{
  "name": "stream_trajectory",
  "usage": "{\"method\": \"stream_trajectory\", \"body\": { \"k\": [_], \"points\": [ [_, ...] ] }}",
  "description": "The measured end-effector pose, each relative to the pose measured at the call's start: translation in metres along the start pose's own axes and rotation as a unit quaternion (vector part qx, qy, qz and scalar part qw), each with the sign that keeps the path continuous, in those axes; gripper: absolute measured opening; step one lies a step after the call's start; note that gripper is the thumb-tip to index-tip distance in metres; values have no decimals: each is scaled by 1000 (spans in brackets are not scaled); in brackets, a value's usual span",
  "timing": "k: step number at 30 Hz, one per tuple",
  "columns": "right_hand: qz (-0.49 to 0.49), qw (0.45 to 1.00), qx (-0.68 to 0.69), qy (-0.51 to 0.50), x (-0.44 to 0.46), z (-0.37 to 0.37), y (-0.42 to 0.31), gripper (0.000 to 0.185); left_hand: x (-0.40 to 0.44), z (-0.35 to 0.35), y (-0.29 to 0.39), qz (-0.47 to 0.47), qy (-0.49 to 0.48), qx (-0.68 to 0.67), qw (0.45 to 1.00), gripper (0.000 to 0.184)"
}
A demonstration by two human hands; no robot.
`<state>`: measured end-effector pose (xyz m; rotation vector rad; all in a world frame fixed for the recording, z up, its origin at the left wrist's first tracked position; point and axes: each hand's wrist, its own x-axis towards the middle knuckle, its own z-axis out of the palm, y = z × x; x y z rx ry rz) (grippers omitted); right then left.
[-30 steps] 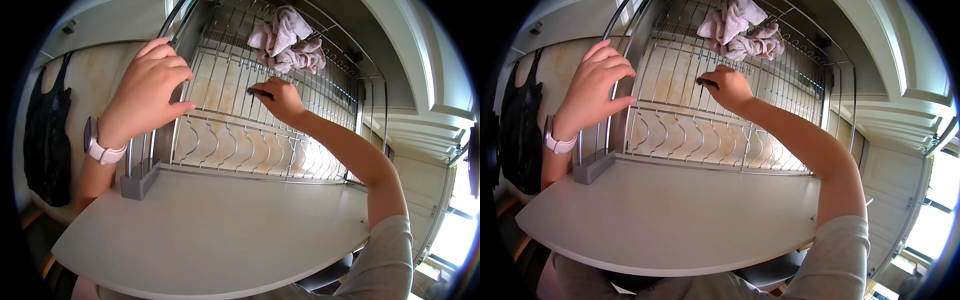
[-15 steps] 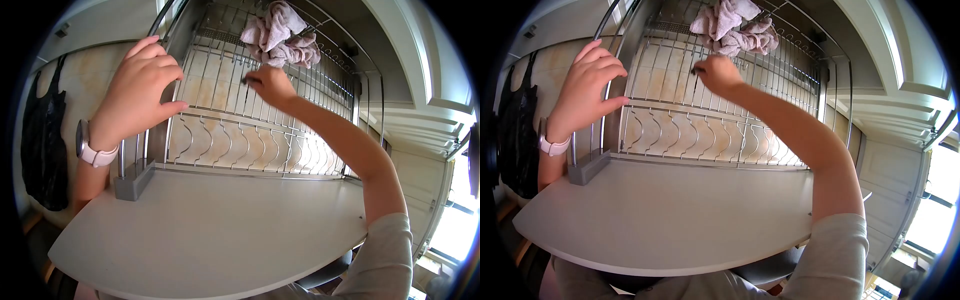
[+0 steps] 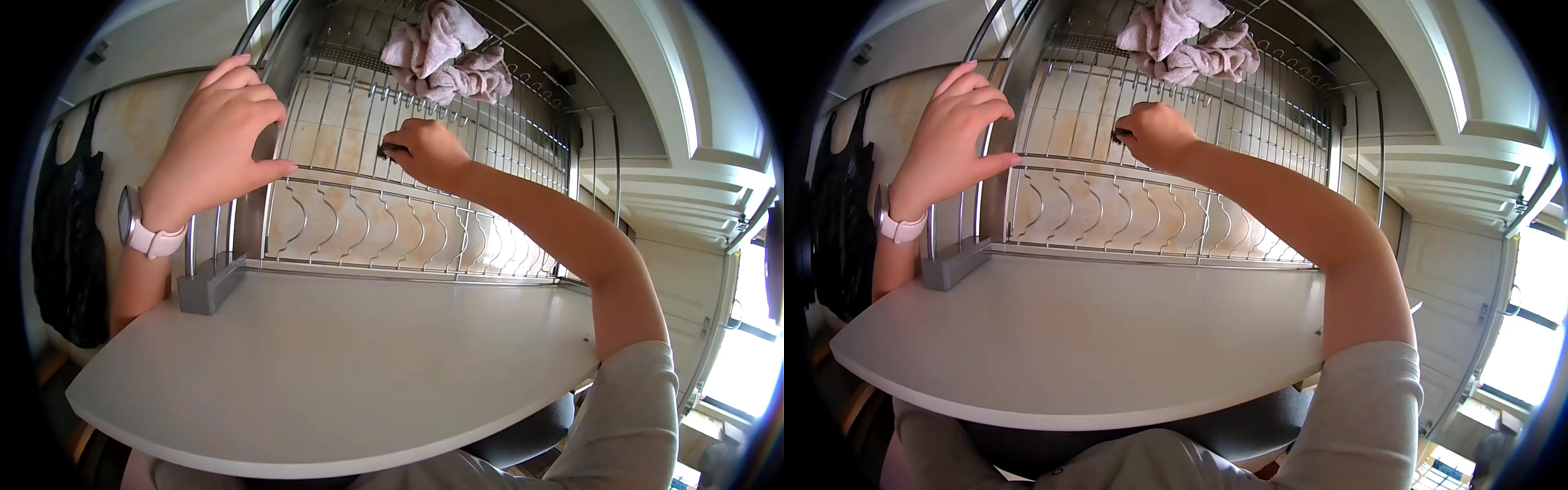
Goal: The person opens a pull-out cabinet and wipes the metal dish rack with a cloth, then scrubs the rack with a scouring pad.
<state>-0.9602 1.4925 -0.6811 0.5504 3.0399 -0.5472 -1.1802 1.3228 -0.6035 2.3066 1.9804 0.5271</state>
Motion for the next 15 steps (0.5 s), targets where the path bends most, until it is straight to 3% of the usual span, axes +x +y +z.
{"method": "stream_trajectory", "body": {
  "k": [4, 9, 15],
  "points": [
    [3, 1000, -10, 23, -3, 4, -1, 13, -1, 4, 0, 26, 55, 1, 998, 32],
    [-19, 997, -40, 67, -7, 12, 1, 12, -2, 2, 1, 17, 36, -1, 999, 31],
    [9, 998, 17, 64, -9, 14, 5, 12, -2, 4, 1, 18, 32, -11, 999, 30]
  ]
}}
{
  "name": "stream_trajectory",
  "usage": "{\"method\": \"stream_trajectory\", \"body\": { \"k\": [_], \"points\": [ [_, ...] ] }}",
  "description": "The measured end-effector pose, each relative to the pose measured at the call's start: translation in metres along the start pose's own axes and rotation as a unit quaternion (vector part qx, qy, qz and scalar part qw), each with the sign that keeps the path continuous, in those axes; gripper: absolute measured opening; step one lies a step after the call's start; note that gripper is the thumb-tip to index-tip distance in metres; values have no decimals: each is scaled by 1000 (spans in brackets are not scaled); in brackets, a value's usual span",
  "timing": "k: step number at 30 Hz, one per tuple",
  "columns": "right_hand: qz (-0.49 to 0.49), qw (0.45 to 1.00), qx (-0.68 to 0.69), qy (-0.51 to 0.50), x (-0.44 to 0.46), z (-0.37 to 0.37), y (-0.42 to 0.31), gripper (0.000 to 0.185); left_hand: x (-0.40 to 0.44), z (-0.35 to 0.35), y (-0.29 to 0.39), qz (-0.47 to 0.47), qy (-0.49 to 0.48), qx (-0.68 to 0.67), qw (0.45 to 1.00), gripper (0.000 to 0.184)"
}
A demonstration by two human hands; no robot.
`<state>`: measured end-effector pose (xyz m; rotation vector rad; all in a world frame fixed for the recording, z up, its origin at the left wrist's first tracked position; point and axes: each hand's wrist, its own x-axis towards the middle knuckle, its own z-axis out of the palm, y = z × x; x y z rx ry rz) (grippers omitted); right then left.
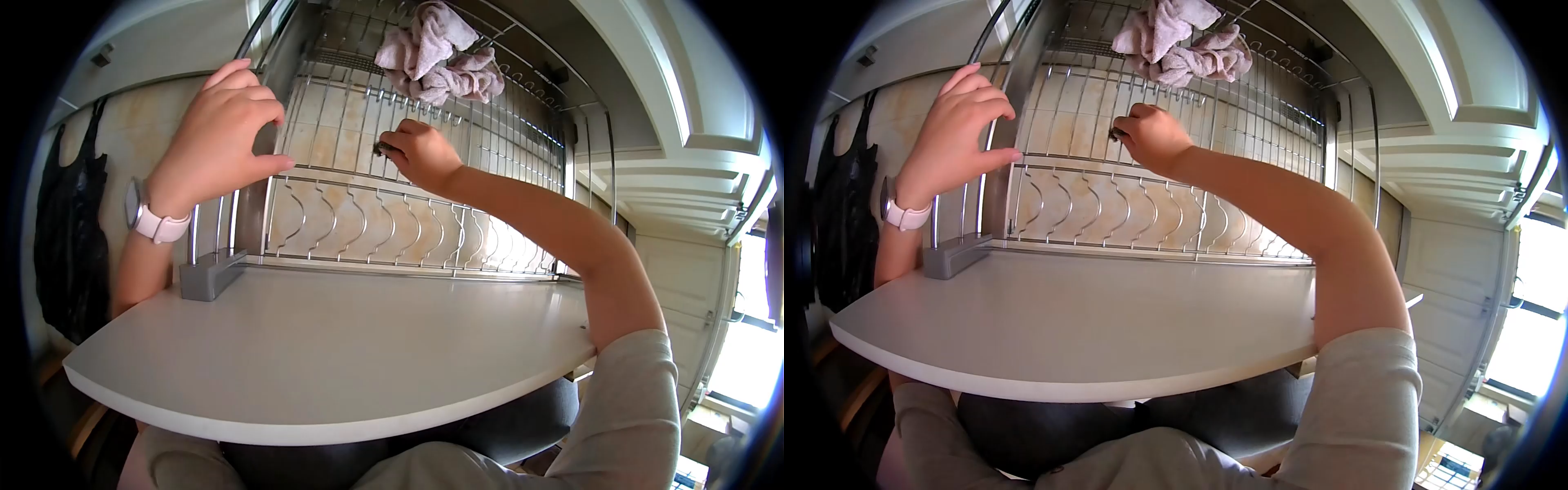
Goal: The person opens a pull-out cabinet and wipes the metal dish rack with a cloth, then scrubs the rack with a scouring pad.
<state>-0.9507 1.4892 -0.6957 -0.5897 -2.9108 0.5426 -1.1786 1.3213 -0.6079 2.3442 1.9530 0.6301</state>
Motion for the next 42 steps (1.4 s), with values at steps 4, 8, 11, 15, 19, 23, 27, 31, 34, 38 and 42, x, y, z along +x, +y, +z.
{"method": "stream_trajectory", "body": {
  "k": [4, 8, 11, 15, 19, 23, 27, 31, 34, 38, 42],
  "points": [
    [-82, 996, -26, 30, 1, 0, 3, 14, -1, -1, 0, -3, 3, 12, 1000, 31],
    [-61, 997, -14, 39, 0, 0, 2, 14, -1, 0, 0, -2, 4, 11, 1000, 31],
    [-34, 999, 17, 15, 4, 0, 7, 12, -1, 0, 0, -2, 7, 11, 1000, 31],
    [-17, 1000, -14, 20, 28, -12, 20, 14, -2, 2, -1, 2, 18, 5, 1000, 31],
    [3, 999, 24, -42, 2, -7, 2, 15, -1, 0, -1, -4, 11, 11, 1000, 32],
    [-72, 996, 27, -53, -4, -8, -3, 14, 0, -1, 0, -7, 13, 2, 1000, 31],
    [-14, 997, 54, -44, 3, -6, 0, 14, 1, -5, 4, -29, -25, 8, 999, 33],
    [-1, 999, 44, 4, 0, -4, -1, 14, 2, -5, 5, -32, -20, -1, 999, 33],
    [11, 999, -8, 41, 12, 0, 7, 15, 1, -6, 4, -34, -33, 9, 999, 33],
    [22, 999, -22, 44, 31, -5, 13, 14, 1, -6, 2, -19, -21, 13, 1000, 33],
    [5, 999, 45, -16, -18, 2, -12, 17, 0, -6, 3, -36, -33, 2, 999, 33]
  ]
}}
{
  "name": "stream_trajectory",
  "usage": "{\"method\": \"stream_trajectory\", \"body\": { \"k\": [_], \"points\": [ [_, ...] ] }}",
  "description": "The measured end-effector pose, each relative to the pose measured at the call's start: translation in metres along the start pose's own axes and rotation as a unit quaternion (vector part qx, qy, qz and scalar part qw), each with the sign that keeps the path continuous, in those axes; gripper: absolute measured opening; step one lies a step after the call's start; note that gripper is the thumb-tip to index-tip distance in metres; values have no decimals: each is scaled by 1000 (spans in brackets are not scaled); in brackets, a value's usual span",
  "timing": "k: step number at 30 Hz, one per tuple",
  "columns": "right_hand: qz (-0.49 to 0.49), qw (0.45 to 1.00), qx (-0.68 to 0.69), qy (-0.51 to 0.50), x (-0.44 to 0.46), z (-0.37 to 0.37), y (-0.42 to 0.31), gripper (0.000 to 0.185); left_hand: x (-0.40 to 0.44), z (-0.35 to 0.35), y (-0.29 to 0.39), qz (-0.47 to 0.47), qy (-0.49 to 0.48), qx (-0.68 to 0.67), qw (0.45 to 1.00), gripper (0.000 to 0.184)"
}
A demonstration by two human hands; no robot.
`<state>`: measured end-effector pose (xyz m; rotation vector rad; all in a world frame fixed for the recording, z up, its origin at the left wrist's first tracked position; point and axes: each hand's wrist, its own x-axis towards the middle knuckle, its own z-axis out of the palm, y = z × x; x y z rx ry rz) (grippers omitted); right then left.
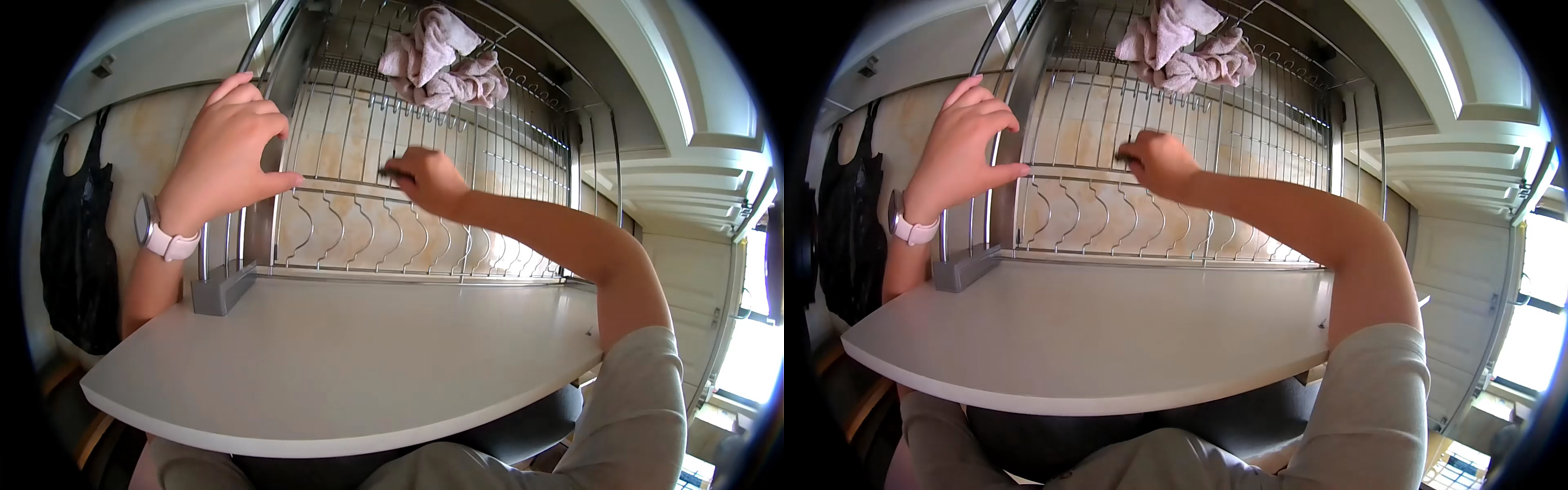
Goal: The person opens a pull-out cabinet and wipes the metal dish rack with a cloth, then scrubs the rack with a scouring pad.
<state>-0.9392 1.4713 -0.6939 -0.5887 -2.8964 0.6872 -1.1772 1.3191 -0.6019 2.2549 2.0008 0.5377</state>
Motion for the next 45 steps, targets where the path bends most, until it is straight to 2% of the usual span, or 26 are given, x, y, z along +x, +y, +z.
{"method": "stream_trajectory", "body": {
  "k": [1, 2, 3, 5, 7, 9, 11, 13, 15, 17, 19, 21, 22, 23, 24, 25, 27, 29, 31, 33, 35, 37, 39, 43, 45],
  "points": [
    [-5, 1000, 16, -25, -3, -1, -4, 19, 1, 0, -1, 3, -2, -5, 1000, 33],
    [-50, 998, -25, -35, 6, -3, 4, 21, 2, 0, -2, 3, -2, -4, 1000, 33],
    [-38, 999, -26, -10, 20, -7, 12, 18, 2, -1, -2, 3, 1, -3, 1000, 33],
    [126, 992, -5, -8, 50, -16, 23, 14, 1, 3, -1, 2, 1, -3, 1000, 33],
    [114, 993, -16, 13, 49, -15, 19, 13, 1, 6, -3, 27, 64, -6, 998, 33],
    [49, 999, -3, -5, 19, -7, 4, 15, 2, 4, -2, 27, 61, 1, 998, 33],
    [46, 999, 23, -9, 11, -6, -3, 16, 3, 2, -1, 24, 64, 6, 998, 33],
    [62, 997, 30, -22, 30, -13, 7, 16, 2, -2, -1, -2, -5, 13, 1000, 34],
    [93, 994, 42, -41, 31, -10, 7, 16, 2, -1, -1, -2, -3, 8, 1000, 34],
    [71, 997, 11, 8, 21, -5, 4, 16, 2, 0, 1, -1, 7, 2, 1000, 34],
    [50, 998, 8, -27, 12, -5, -1, 16, 1, -2, 2, -11, -7, 6, 1000, 34],
    [28, 1000, 7, 11, 27, -8, 11, 15, 1, -2, 2, -7, -6, 13, 1000, 34],
    [43, 999, -7, 17, 39, -11, 19, 15, 1, -2, 1, -2, -8, 17, 1000, 34],
    [134, 990, 25, 21, 53, -17, 20, 15, 1, -2, 2, -1, -13, 15, 1000, 34],
    [141, 990, 26, 4, 52, -18, 16, 16, 1, -2, 2, -3, -12, 9, 1000, 34],
    [145, 989, 27, -11, 51, -18, 11, 17, 2, -2, 1, -6, -9, 6, 1000, 34],
    [61, 998, 24, 23, 24, -6, 0, 17, 1, -2, 1, -9, -7, 1, 1000, 35],
    [106, 993, 28, -33, 15, -11, -10, 15, 3, -2, 1, -9, 2, -5, 1000, 35],
    [61, 998, 28, -20, 30, -11, 8, 14, 2, -1, 1, -6, 3, -5, 1000, 35],
    [88, 994, 63, -18, 31, -14, 2, 13, 3, -1, 0, -3, -1, 0, 1000, 35],
    [131, 988, 81, 7, 29, -15, 0, 14, 2, -1, 0, 0, 2, 5, 1000, 35],
    [117, 989, 86, 38, 39, -11, 12, 14, 3, -2, 2, -1, -1, 3, 1000, 35],
    [159, 980, 31, 115, 61, -17, 21, 14, 3, 1, 2, 3, 8, -7, 1000, 35],
    [129, 986, 89, 52, 22, -3, 0, 15, 1, 0, -1, 3, 2, -5, 1000, 35],
    [100, 993, 61, 23, 9, -5, -2, 15, 1, 0, -1, -1, 10, -10, 1000, 35]
  ]
}}
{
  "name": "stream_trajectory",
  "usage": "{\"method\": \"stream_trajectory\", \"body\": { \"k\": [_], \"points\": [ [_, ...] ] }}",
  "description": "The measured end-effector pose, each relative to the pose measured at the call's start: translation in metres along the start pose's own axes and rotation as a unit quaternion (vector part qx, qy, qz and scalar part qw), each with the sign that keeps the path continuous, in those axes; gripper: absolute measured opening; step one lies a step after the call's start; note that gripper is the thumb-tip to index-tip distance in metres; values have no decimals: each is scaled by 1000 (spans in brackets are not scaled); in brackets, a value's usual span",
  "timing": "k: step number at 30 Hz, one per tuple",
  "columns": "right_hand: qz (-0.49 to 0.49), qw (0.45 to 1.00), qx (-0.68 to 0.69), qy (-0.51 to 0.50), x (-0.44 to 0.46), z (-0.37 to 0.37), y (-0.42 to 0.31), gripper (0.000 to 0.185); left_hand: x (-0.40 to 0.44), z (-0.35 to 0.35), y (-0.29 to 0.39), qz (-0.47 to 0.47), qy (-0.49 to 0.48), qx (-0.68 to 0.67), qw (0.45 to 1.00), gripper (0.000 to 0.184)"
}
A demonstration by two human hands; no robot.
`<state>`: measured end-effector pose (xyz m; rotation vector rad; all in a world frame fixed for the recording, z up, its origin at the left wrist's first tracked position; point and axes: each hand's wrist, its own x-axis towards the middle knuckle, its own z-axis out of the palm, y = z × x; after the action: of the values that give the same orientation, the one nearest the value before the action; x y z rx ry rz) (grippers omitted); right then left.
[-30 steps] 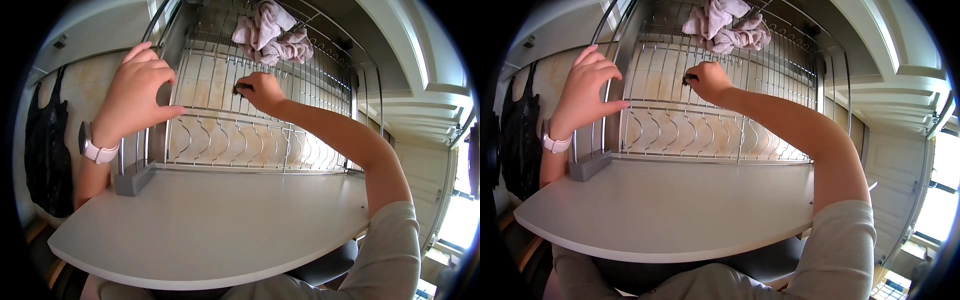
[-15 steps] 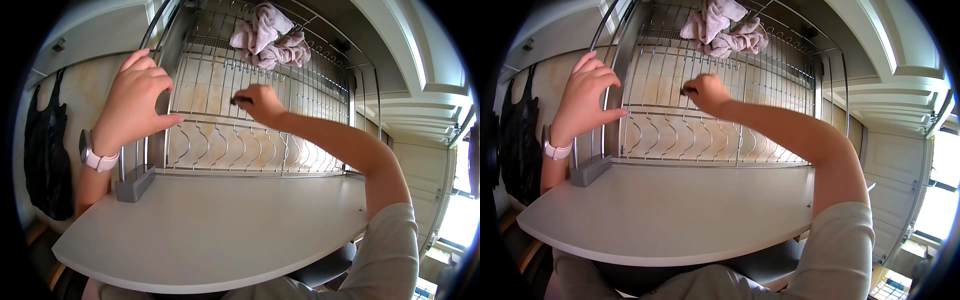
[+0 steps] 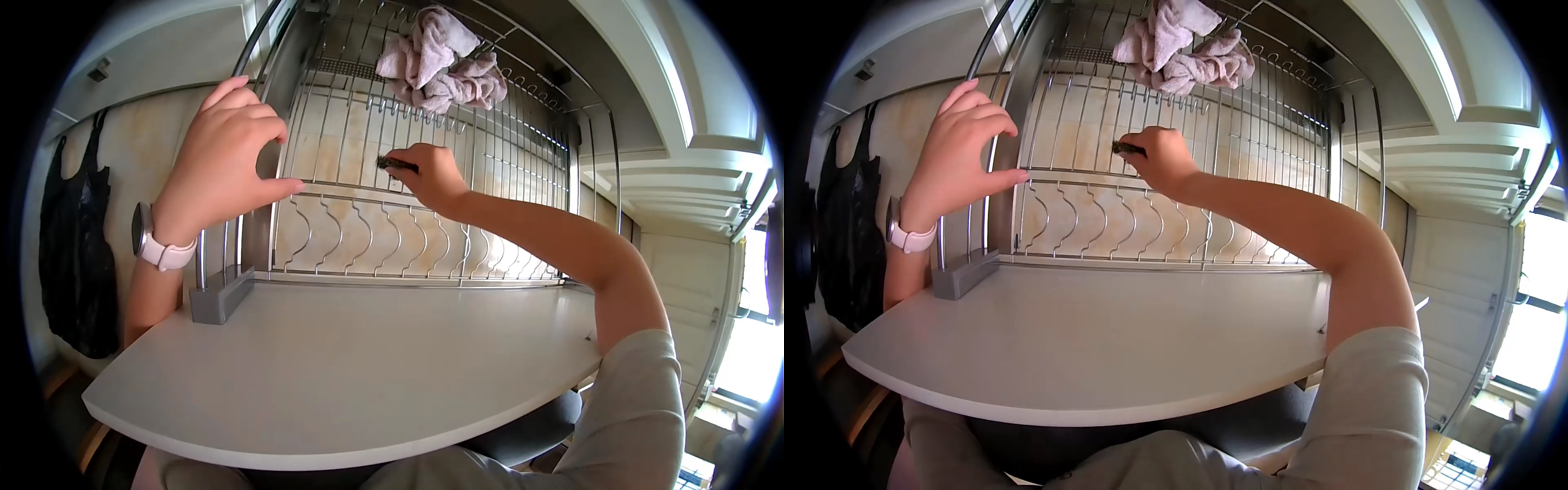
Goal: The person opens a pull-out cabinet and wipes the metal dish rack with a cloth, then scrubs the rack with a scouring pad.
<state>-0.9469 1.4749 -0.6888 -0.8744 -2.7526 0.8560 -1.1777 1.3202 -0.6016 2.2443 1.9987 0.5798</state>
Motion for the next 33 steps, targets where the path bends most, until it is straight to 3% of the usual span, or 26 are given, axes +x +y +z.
{"method": "stream_trajectory", "body": {
  "k": [3, 5, 9, 11, 12, 15, 21, 25, 27, 30, 32, 33],
  "points": [
    [-1, 999, 38, 4, 19, -5, 4, 17, 2, 0, 0, -5, -3, -4, 1000, 35],
    [39, 998, 55, -10, 20, -8, 5, 21, 0, 1, -1, -4, -9, -3, 1000, 35],
    [147, 972, 171, 68, 21, -10, 10, 24, 0, 6, -3, 9, 37, -8, 999, 34],
    [57, 986, 152, 40, 14, -6, 11, 28, 1, 5, -3, 14, 52, -10, 999, 33],
    [57, 986, 152, 39, 13, -5, 12, 28, 1, 5, -3, 16, 55, -9, 998, 33],
    [-69, 995, 49, 59, 14, -3, 15, 31, 1, 5, -3, 14, 56, -13, 998, 33],
    [-88, 996, -10, -27, 20, -19, 11, 25, 0, 3, -4, 9, 44, -19, 999, 32],
    [-52, 998, 35, -24, 20, -19, 6, 22, 0, 2, -3, -7, 14, -14, 1000, 33],
    [-105, 994, 1, 41, 24, -14, 9, 21, 0, 6, -4, 8, 48, -21, 999, 32],
    [-76, 996, -21, 40, 30, -9, 10, 19, 0, 7, -3, 20, 75, -24, 997, 31],
    [-126, 991, -38, 18, 18, -2, 5, 16, 0, 7, -3, 18, 68, -21, 997, 31],
    [-72, 997, 9, 0, 9, -1, -1, 10, 0, 7, -3, 21, 72, -18, 997, 31]
  ]
}}
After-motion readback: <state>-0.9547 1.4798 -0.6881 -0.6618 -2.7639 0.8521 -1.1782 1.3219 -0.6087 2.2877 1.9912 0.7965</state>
